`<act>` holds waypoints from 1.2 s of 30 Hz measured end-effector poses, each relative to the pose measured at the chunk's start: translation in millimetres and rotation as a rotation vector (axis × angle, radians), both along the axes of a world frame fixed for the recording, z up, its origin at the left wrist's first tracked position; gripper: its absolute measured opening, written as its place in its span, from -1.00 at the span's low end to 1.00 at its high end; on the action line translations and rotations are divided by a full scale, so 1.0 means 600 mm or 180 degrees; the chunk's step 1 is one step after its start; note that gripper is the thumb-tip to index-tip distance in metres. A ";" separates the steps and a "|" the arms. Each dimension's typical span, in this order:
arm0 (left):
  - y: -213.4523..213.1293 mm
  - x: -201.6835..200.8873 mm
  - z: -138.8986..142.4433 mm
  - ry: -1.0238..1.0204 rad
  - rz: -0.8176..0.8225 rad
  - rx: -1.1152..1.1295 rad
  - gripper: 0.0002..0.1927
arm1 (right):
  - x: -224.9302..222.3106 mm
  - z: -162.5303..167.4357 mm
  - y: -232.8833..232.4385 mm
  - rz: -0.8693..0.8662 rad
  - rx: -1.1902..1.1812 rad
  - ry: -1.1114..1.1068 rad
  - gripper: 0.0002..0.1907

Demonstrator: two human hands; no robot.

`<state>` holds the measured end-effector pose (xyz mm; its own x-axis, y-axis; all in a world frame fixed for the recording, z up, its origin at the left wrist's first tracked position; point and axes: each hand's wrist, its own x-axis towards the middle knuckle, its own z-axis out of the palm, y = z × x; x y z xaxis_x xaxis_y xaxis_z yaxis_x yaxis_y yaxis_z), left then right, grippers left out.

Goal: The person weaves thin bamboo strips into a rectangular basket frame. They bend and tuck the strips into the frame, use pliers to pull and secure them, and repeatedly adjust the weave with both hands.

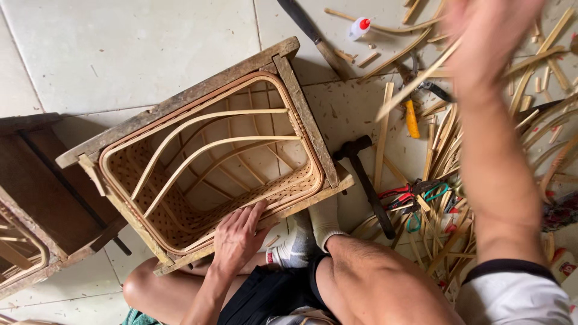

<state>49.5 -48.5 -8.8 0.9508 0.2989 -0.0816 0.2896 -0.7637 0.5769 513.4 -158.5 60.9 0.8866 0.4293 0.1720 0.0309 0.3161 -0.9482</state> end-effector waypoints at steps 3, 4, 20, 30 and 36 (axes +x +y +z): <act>-0.004 -0.003 0.001 0.0024 0.0022 -0.0027 -0.37 | -0.159 -0.036 0.059 0.1347 -0.0319 0.0243 -0.62; -0.005 -0.003 0.002 0.0025 0.0036 -0.0022 -0.37 | -0.202 -0.059 0.085 0.1524 -0.0562 0.0188 -0.60; 0.002 0.162 0.020 0.0667 0.0250 -0.2338 -0.68 | -0.179 -0.059 0.041 0.1068 -0.2323 -0.0341 -0.60; -0.021 0.216 -0.028 0.1213 0.0777 -0.4062 -0.86 | -0.117 -0.159 -0.171 0.0105 -0.3669 -0.2782 -0.59; -0.031 0.215 -0.022 0.1245 0.1050 -0.4500 -0.88 | -0.210 -0.185 -0.329 -0.0012 -0.3849 -0.1914 -0.72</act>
